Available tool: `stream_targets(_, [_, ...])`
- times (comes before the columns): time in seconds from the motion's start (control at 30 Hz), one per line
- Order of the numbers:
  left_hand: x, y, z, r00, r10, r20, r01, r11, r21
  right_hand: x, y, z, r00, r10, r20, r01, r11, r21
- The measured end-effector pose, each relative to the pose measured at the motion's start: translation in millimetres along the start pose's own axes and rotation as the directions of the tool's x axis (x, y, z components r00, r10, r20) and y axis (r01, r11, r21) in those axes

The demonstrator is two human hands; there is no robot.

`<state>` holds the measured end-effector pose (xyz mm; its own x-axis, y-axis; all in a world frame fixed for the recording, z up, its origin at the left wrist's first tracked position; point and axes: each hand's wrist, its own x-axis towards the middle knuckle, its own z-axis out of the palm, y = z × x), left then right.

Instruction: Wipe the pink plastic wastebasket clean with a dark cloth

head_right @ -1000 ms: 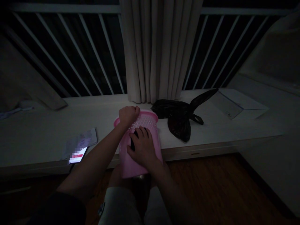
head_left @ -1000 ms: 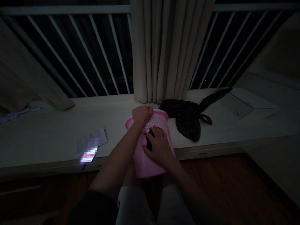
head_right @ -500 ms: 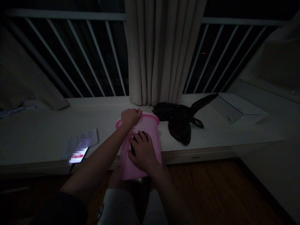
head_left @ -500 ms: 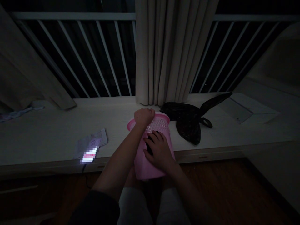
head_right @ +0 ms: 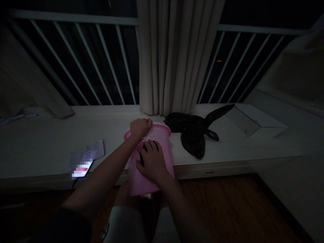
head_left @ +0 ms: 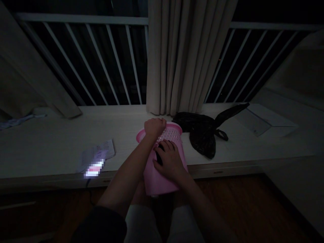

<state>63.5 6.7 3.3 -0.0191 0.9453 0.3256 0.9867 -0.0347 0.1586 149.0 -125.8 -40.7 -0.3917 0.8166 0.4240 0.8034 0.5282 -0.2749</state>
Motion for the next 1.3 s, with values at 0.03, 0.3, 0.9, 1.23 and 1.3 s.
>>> stream_targets(0.03, [-0.2,0.0,-0.4,1.000,0.002,-0.001,-0.002,1.000,0.004,0.8,-0.6,-0.2,1.000,0.005,-0.001,-0.005,1.000,-0.001])
stream_targets(0.3, [0.6,1.2,0.2,0.999,0.019,0.028,-0.019,1.000,-0.002,0.0,-2.1,4.9,0.999,0.046,-0.018,-0.046,0.999,-0.002])
stream_targets(0.9, [20.0,-17.1,-14.6,0.887,0.335,0.319,-0.334,0.941,-0.060,-1.6,0.1,1.3,0.999,0.033,-0.014,-0.034,0.999,-0.014])
stream_targets(1.23, [19.4,-4.1,-1.8,0.917,0.323,0.232,-0.334,0.943,0.009,-1.9,9.7,-2.0,0.999,0.050,-0.019,-0.049,0.999,0.004])
stream_targets(1.3, [19.4,-1.8,0.3,0.927,0.303,0.222,-0.313,0.950,0.013,-2.1,10.9,-2.0,0.998,0.054,-0.023,-0.053,0.999,0.011])
